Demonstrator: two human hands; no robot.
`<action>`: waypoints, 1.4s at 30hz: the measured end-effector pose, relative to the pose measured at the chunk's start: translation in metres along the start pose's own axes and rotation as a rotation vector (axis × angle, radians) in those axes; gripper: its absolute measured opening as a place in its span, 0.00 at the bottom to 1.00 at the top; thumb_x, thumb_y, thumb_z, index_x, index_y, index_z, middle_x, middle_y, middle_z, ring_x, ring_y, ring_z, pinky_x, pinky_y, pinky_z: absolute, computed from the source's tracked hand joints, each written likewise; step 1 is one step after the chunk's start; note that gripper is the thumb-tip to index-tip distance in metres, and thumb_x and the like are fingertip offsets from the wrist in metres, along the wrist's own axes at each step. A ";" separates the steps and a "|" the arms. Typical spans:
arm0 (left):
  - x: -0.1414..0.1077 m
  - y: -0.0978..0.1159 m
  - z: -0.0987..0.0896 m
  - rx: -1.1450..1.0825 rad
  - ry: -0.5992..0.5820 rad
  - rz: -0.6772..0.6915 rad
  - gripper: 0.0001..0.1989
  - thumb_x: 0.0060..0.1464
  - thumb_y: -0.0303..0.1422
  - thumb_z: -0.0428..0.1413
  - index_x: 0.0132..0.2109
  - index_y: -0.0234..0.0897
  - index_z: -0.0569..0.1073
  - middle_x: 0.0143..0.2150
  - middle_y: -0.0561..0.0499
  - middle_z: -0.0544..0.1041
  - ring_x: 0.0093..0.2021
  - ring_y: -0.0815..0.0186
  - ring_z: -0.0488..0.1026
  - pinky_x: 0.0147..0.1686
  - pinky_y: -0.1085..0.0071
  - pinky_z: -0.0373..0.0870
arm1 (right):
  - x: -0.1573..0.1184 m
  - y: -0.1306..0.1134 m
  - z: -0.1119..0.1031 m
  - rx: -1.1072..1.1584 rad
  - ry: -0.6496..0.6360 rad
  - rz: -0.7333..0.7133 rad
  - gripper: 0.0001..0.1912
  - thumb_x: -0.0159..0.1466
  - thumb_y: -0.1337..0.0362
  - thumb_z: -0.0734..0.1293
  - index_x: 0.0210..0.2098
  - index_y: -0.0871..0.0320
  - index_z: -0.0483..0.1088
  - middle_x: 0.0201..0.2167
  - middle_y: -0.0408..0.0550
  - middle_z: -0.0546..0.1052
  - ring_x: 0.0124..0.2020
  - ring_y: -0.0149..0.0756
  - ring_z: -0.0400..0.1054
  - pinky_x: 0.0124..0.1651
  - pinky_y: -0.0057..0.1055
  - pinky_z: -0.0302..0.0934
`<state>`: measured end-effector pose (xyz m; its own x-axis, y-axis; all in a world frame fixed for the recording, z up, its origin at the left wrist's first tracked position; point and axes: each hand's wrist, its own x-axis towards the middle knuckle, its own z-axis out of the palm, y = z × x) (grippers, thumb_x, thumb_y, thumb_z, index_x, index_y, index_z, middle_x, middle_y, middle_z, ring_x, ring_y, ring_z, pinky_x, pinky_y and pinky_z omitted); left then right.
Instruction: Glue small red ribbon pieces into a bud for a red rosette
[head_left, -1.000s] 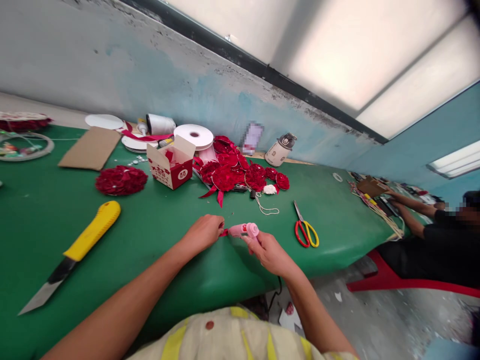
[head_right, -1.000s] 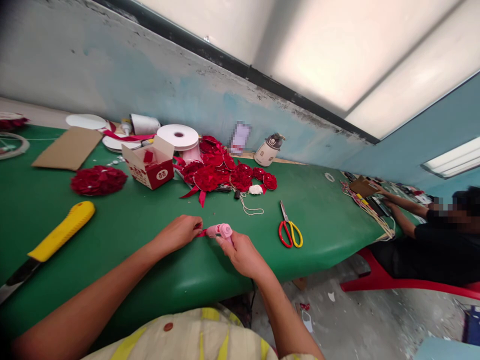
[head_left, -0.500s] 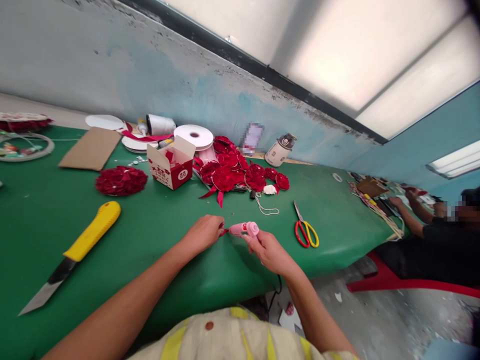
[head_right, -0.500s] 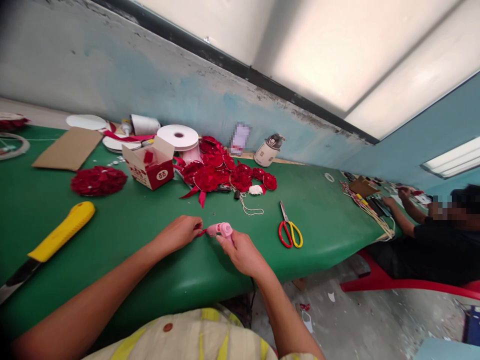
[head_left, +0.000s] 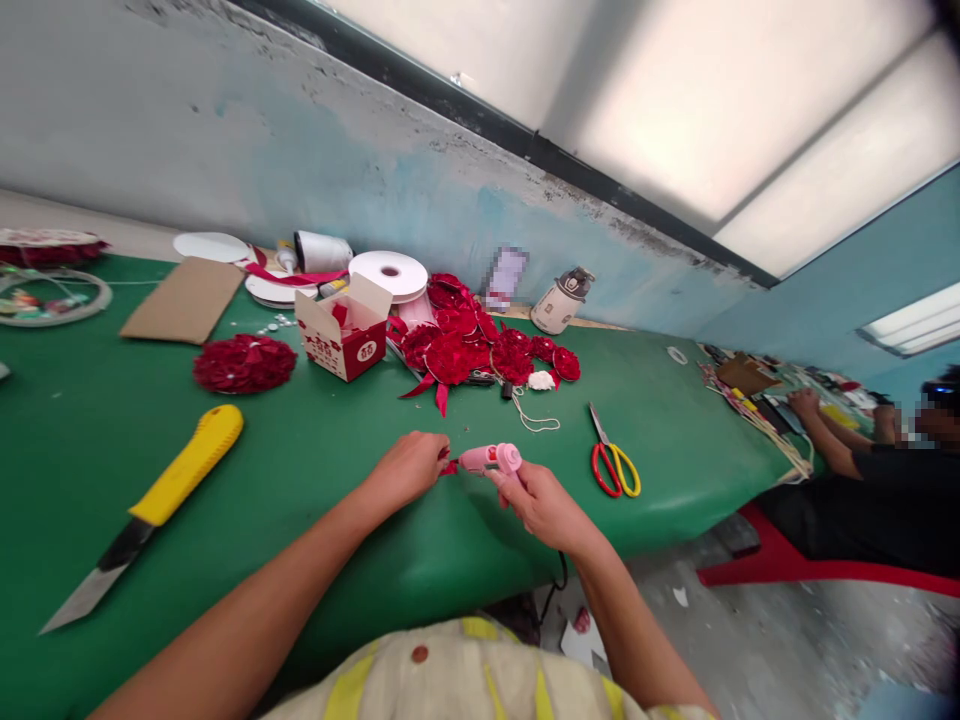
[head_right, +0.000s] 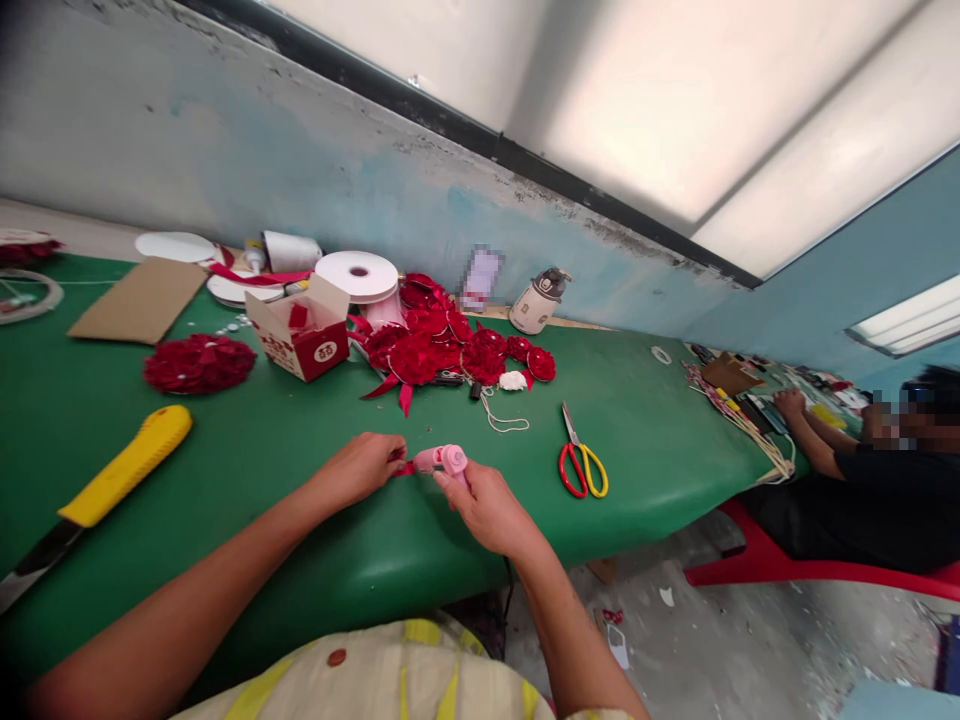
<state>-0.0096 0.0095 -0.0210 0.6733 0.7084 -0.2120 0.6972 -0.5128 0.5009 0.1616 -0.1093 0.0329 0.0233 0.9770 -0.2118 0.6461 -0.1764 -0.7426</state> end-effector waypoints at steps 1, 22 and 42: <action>0.000 0.000 0.000 -0.001 0.000 -0.001 0.08 0.52 0.29 0.49 0.31 0.39 0.72 0.29 0.46 0.77 0.31 0.62 0.72 0.26 0.71 0.54 | 0.002 0.001 0.001 -0.007 -0.004 -0.003 0.21 0.65 0.51 0.55 0.25 0.59 0.63 0.17 0.40 0.62 0.20 0.28 0.56 0.24 0.24 0.49; 0.001 -0.003 0.002 -0.009 0.017 0.020 0.08 0.51 0.29 0.49 0.29 0.39 0.72 0.28 0.46 0.76 0.30 0.61 0.71 0.25 0.71 0.52 | 0.002 0.001 -0.006 -0.062 -0.042 -0.026 0.22 0.65 0.50 0.55 0.23 0.59 0.62 0.18 0.41 0.63 0.21 0.28 0.56 0.25 0.25 0.48; 0.000 -0.002 0.002 -0.048 0.044 0.027 0.08 0.50 0.29 0.48 0.27 0.39 0.70 0.26 0.46 0.75 0.27 0.61 0.69 0.23 0.71 0.48 | -0.004 0.002 -0.010 -0.050 -0.076 -0.045 0.22 0.66 0.51 0.55 0.23 0.59 0.63 0.18 0.41 0.64 0.20 0.27 0.57 0.24 0.24 0.49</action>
<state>-0.0103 0.0098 -0.0242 0.6793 0.7160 -0.1611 0.6656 -0.5086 0.5462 0.1704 -0.1122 0.0387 -0.0632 0.9716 -0.2280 0.6823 -0.1247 -0.7204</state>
